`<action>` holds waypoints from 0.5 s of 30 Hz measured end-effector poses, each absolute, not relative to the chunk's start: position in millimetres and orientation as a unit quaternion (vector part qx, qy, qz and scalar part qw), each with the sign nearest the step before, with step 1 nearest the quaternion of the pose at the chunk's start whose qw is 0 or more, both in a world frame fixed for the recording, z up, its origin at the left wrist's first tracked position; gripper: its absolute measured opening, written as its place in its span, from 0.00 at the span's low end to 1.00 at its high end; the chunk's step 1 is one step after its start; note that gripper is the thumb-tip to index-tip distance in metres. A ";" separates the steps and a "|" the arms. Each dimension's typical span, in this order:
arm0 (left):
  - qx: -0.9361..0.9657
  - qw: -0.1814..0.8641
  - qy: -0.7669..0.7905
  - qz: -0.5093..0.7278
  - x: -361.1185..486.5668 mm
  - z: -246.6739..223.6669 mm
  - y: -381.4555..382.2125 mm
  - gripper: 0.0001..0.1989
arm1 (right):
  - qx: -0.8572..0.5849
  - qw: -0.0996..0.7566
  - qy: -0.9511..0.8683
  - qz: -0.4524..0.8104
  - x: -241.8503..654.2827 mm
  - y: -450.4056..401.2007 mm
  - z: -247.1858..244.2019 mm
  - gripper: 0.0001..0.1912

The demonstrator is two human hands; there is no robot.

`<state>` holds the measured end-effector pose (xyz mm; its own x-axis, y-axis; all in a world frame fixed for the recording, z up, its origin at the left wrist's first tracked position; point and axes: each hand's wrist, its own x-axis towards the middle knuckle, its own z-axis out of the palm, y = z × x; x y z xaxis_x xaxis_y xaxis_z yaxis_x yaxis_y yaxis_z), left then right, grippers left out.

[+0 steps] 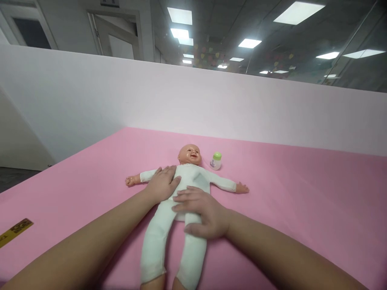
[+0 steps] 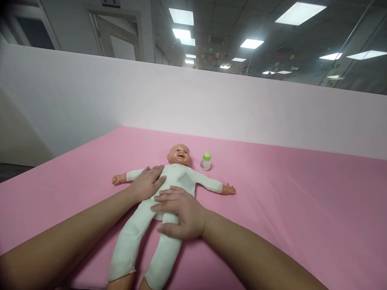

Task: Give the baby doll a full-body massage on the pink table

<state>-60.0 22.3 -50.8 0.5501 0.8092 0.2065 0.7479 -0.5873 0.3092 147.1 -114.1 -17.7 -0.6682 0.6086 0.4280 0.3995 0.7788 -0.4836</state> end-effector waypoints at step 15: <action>0.864 0.049 0.485 0.126 -82.8 -46.1 37.2 0.34 | -0.612 0.151 -0.774 0.070 223.7 -63.6 -22.3 0.28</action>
<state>-82.8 37.2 -46.1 0.4982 0.8503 0.1695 0.8255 -0.5250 0.2072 223.7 -63.6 -22.3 -0.2067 0.9674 0.1467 0.9249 0.2421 -0.2932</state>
